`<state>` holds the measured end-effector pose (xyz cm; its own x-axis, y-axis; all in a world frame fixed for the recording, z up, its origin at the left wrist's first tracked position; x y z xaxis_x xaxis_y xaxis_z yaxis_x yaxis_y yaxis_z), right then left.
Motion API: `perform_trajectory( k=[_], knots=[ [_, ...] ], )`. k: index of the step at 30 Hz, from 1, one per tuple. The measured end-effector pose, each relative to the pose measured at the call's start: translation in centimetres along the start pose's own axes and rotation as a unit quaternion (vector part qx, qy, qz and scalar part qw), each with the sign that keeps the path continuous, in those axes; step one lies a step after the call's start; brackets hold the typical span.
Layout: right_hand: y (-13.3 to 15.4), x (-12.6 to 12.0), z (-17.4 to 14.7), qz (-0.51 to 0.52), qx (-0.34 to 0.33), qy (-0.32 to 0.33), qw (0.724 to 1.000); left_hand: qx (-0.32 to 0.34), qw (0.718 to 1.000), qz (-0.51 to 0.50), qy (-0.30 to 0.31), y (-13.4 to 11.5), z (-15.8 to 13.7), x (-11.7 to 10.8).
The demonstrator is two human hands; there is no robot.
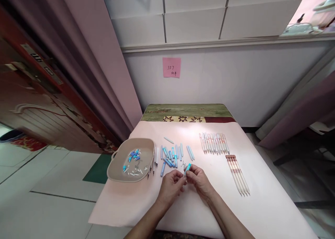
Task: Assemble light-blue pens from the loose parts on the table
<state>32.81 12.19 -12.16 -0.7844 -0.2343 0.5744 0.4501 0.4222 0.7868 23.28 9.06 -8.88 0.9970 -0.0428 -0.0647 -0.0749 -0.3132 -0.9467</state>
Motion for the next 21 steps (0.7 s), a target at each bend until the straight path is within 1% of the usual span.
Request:
perform_trajectory(
  k=[3,6,10,12,16,19,21],
  knots=[
    [0.5,0.9,0.4,-0.022,-0.019,0.002,1.000,0.021,1.000,-0.004,-0.005,-0.7,-0.2,-0.9],
    [1.8,2.0,0.5,-0.088,-0.065,0.003,0.994,0.047,0.999,-0.003,-0.019,-1.4,-0.5,-2.0],
    [4.3,3.6,-0.3,-0.191,-0.151,0.003,0.970,0.087,0.996,-0.008,-0.035,-2.3,-0.8,-2.9],
    [5.2,4.2,-0.8,-0.227,-0.173,0.003,0.958,0.100,0.994,-0.015,-0.034,-2.7,-0.8,-2.9],
    [5.8,4.5,-1.2,-0.249,-0.176,0.003,0.952,0.111,0.993,-0.030,-0.027,-3.1,-0.7,-2.6],
    [5.4,4.2,-1.2,-0.244,-0.169,-0.003,0.955,0.106,0.993,-0.041,-0.024,-3.0,-0.6,-2.4],
    [4.8,3.7,-1.0,-0.227,-0.152,-0.012,0.962,0.100,0.994,-0.031,-0.025,-2.9,-0.7,-2.4]
  ],
)
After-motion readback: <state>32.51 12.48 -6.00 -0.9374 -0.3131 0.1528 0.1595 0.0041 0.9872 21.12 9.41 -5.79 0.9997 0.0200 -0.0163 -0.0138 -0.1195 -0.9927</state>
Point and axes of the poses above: each hand's wrist, its own z-axis towards the middle knuckle, its own x-axis out of the palm, y = z × x, the point moved 10 cm from there along z, towards the middle knuckle, and after that the axes turned 3 degrees about x, right-handed, at the moved point
